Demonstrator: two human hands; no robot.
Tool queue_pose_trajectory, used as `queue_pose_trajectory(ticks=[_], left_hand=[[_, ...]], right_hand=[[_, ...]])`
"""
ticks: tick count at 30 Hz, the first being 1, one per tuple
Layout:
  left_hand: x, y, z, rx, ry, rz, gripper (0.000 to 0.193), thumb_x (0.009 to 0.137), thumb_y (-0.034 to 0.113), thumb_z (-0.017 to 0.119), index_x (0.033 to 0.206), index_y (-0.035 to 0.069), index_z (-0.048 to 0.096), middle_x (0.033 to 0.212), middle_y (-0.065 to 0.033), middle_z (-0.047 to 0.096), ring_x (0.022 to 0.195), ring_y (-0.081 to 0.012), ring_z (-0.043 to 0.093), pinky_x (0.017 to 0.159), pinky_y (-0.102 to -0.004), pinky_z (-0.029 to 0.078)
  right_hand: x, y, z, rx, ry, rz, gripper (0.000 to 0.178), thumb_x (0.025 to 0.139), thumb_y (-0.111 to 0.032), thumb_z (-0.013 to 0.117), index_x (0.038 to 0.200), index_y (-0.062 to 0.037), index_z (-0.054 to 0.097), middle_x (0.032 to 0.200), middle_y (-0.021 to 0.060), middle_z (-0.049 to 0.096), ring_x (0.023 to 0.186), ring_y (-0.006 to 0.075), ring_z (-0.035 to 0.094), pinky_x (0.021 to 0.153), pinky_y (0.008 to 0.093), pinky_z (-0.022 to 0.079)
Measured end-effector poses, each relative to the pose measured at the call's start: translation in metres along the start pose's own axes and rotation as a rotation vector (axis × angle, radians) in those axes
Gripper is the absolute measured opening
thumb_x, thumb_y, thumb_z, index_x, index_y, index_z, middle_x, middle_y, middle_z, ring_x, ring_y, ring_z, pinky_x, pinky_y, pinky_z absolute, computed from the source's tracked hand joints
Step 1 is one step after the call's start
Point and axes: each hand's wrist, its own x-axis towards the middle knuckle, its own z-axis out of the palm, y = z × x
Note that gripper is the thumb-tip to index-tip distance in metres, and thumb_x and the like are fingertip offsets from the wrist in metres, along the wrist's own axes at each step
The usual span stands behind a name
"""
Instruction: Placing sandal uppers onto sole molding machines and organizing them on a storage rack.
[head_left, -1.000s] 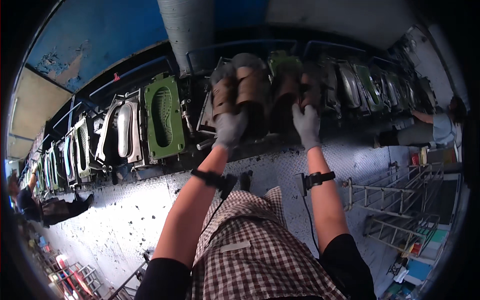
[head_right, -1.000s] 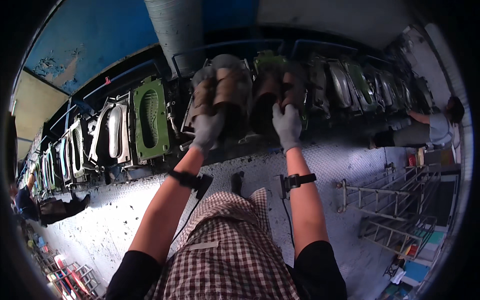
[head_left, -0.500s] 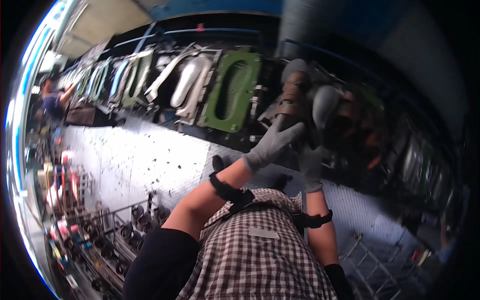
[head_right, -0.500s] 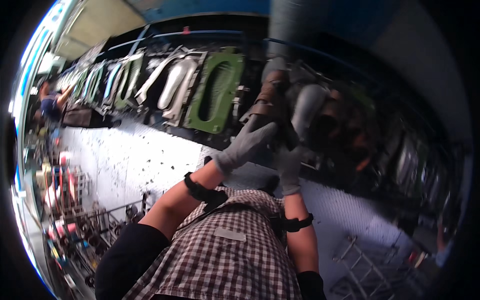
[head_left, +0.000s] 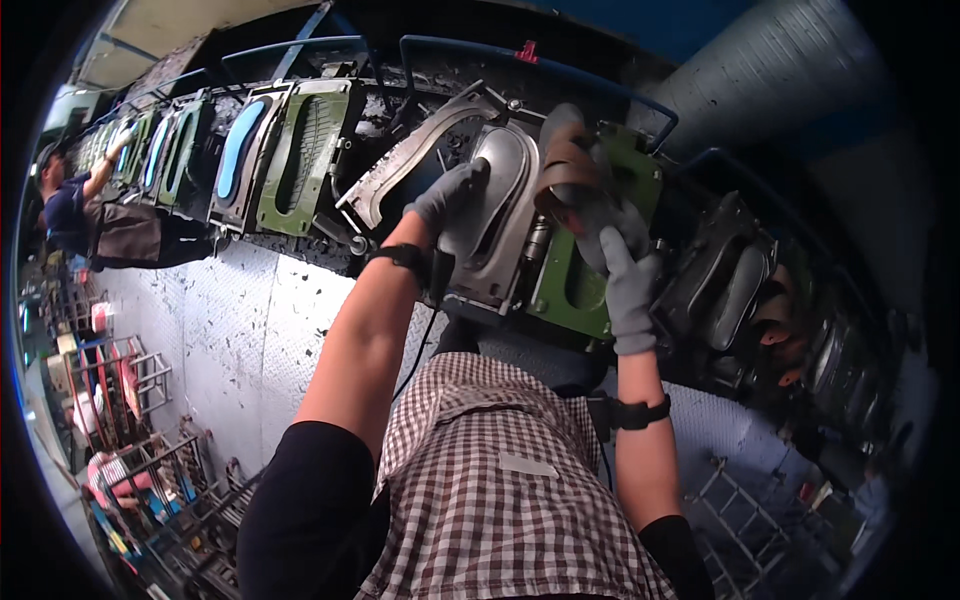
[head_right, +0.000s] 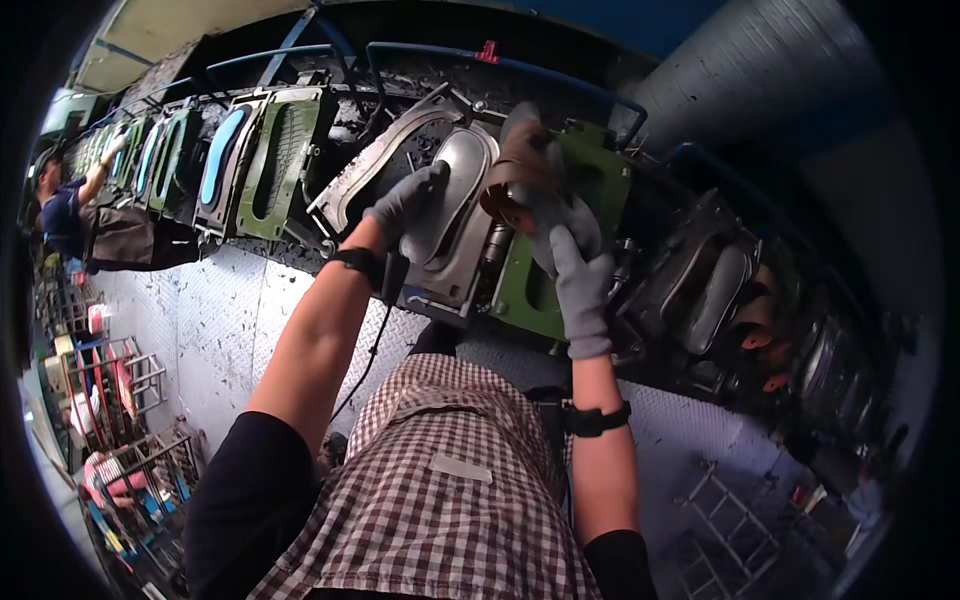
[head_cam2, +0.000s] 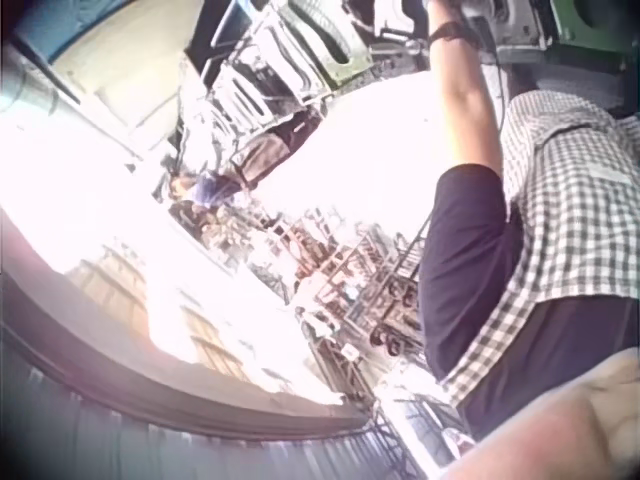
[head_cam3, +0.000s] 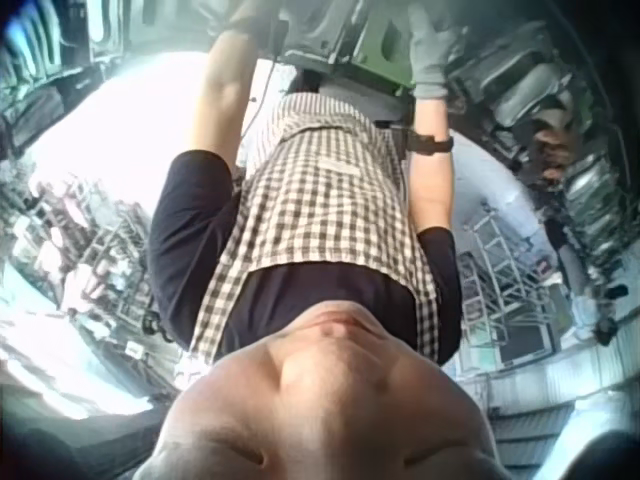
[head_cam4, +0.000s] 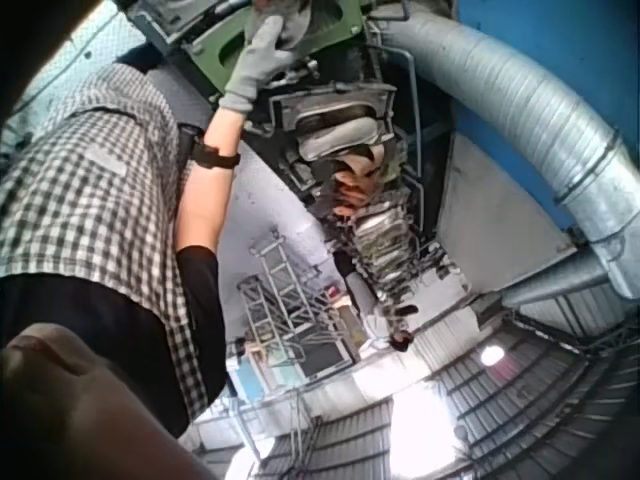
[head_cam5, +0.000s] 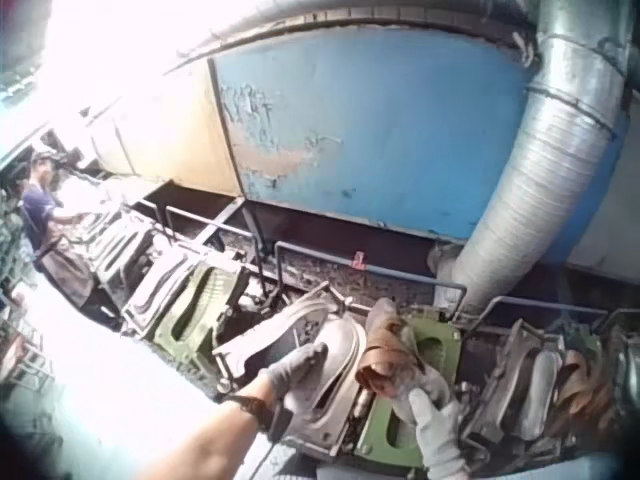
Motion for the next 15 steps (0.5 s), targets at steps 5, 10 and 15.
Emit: queue_pose_trajectory(ticks=[5,10,15], left_hand=[[-0.051,0.003,0.023,0.325,0.133,0.2,0.027,0.106,0.027,0.048,0.115,0.007,0.063,0.093,0.0012,0.057,0.083,-0.0132,0.051,0.076,-0.0288,0.045],[-0.094,0.006,0.009,0.332,0.186,0.357,0.045,0.102,0.042,0.058,0.12,0.001,0.065,0.097,-0.0048,0.063,0.09,-0.016,0.057,0.081,-0.0284,0.048],[-0.139,-0.031,-0.057,2.221,0.232,0.853,0.047,0.102,0.029,0.051,0.142,0.003,0.052,0.129,-0.0145,0.065,0.122,-0.0333,0.059,0.112,-0.0427,0.04]], right_hand=[[0.04,0.012,0.072,-0.582,0.285,-0.455,0.039,0.093,-0.022,0.069,0.128,-0.0038,0.066,0.114,0.0176,0.07,0.099,0.0315,0.071,0.083,0.04,0.056],[0.025,0.034,0.145,-1.006,-0.064,-0.353,0.038,0.093,-0.021,0.066,0.13,-0.0139,0.065,0.101,0.0152,0.064,0.089,0.0363,0.066,0.077,0.045,0.054],[-0.054,0.048,0.184,-1.134,-0.615,-0.31,0.04,0.086,-0.027,0.073,0.124,-0.0157,0.068,0.107,0.0126,0.065,0.094,0.0362,0.069,0.081,0.0443,0.056]])
